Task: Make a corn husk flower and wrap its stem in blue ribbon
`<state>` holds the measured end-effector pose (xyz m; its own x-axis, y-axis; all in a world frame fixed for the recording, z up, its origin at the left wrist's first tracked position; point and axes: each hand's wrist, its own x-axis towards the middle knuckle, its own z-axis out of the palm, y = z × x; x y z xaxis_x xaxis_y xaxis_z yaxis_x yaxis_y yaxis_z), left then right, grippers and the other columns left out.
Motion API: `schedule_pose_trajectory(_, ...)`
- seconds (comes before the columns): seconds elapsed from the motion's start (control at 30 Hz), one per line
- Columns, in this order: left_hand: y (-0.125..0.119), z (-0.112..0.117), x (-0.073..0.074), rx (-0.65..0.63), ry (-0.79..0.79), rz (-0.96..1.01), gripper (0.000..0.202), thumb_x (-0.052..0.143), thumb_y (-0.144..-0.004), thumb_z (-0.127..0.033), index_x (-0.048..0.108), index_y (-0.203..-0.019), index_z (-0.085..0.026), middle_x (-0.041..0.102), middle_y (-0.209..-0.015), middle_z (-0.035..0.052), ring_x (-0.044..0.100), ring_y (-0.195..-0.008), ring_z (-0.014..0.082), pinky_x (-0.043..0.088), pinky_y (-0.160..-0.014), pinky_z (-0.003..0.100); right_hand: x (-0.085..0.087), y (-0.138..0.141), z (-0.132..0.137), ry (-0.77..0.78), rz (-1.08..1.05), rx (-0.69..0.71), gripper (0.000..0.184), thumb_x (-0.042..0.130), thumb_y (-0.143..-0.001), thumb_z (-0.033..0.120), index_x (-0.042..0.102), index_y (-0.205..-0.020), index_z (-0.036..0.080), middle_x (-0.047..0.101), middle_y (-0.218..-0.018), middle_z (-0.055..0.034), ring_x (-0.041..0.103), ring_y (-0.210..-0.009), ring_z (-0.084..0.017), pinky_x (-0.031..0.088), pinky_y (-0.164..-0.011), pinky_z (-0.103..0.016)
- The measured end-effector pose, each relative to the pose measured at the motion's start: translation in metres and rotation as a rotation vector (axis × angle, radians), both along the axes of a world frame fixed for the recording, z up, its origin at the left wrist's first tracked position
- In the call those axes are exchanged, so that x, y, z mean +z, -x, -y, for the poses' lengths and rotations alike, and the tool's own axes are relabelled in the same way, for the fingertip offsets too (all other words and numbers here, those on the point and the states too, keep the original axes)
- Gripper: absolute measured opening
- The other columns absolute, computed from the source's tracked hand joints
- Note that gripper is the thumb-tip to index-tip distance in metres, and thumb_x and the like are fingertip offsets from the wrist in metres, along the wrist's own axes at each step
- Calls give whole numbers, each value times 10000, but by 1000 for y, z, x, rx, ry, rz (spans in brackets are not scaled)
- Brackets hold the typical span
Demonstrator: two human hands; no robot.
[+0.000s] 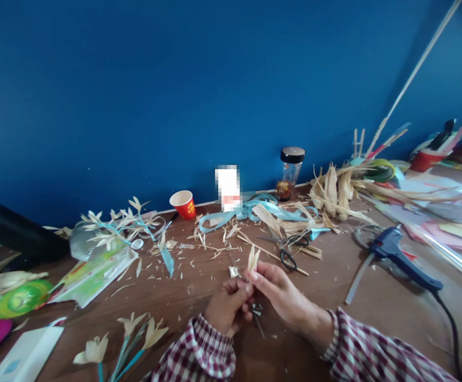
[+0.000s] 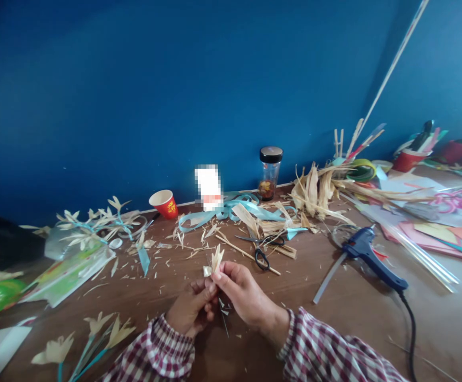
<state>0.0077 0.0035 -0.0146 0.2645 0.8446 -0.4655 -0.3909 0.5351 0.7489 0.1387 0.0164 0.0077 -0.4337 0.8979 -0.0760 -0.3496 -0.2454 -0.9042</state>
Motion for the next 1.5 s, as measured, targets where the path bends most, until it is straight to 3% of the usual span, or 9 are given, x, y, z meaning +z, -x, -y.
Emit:
schedule_pose_trajectory(0.13,-8,5,6,-12,-255,-246,301,775,-586,-367,649,-715,-126,581,-543,-17,494,-384,63,450,-387,188,-6,-8,-13,-88,128,-233,335,576,-815,457,522,-662,164,455,-604,37,389,-545,-84,325,-513,-214)
schedule_pose_trajectory(0.23,-7,5,11,148,-415,-332,271,669,-714,-364,670,-865,-139,615,-628,2,540,-425,83,472,-427,204,-10,-12,-18,-53,163,-341,354,596,-785,483,507,-645,171,446,-595,36,396,-550,-95,332,-526,-230)
schedule_pose_trajectory(0.3,-3,1,12,230,-380,-285,274,654,-725,-385,669,-836,-136,616,-611,0,542,-434,86,490,-442,213,-11,-10,-17,-29,178,-325,364,600,-776,496,501,-645,171,448,-586,37,391,-540,-94,313,-508,-231)
schedule_pose_trajectory(0.43,5,-6,18,364,-152,-106,337,789,-563,-353,679,-781,-121,671,-625,28,566,-483,81,507,-458,187,-11,-5,-11,-52,215,-203,360,588,-786,500,518,-691,159,424,-559,52,335,-502,-77,252,-468,-221)
schedule_pose_trajectory(0.53,4,-6,23,399,-88,-40,355,837,-475,-321,675,-717,-118,682,-605,31,559,-461,65,479,-426,151,-14,-4,-9,-91,242,-169,347,597,-781,495,540,-726,157,419,-564,55,323,-501,-75,250,-463,-217)
schedule_pose_trajectory(0.77,1,-4,17,391,-164,-58,326,827,-501,-320,688,-731,-135,631,-558,-14,524,-448,53,467,-431,156,-14,-2,-5,-80,220,-152,340,619,-766,487,560,-730,154,448,-556,56,328,-479,-64,257,-447,-204)
schedule_pose_trajectory(0.97,5,-5,3,234,-247,-162,335,761,-614,-378,726,-839,-132,607,-556,3,496,-475,80,453,-436,195,-14,0,-4,-59,216,-141,380,648,-730,508,574,-705,137,486,-543,42,375,-482,-66,275,-446,-197)
schedule_pose_trajectory(1.17,2,-3,8,228,-300,-173,282,766,-601,-375,733,-752,-139,563,-509,-11,450,-448,73,404,-414,186,-10,-2,-4,76,102,23,411,629,-744,525,562,-638,133,482,-477,45,344,-417,-52,244,-423,-193)
schedule_pose_trajectory(1.5,1,-3,9,259,-223,-44,256,783,-590,-346,720,-722,-136,581,-528,-3,451,-450,56,382,-419,161,-5,0,0,139,-7,5,364,665,-731,486,602,-701,129,544,-539,22,388,-447,-54,242,-430,-184)
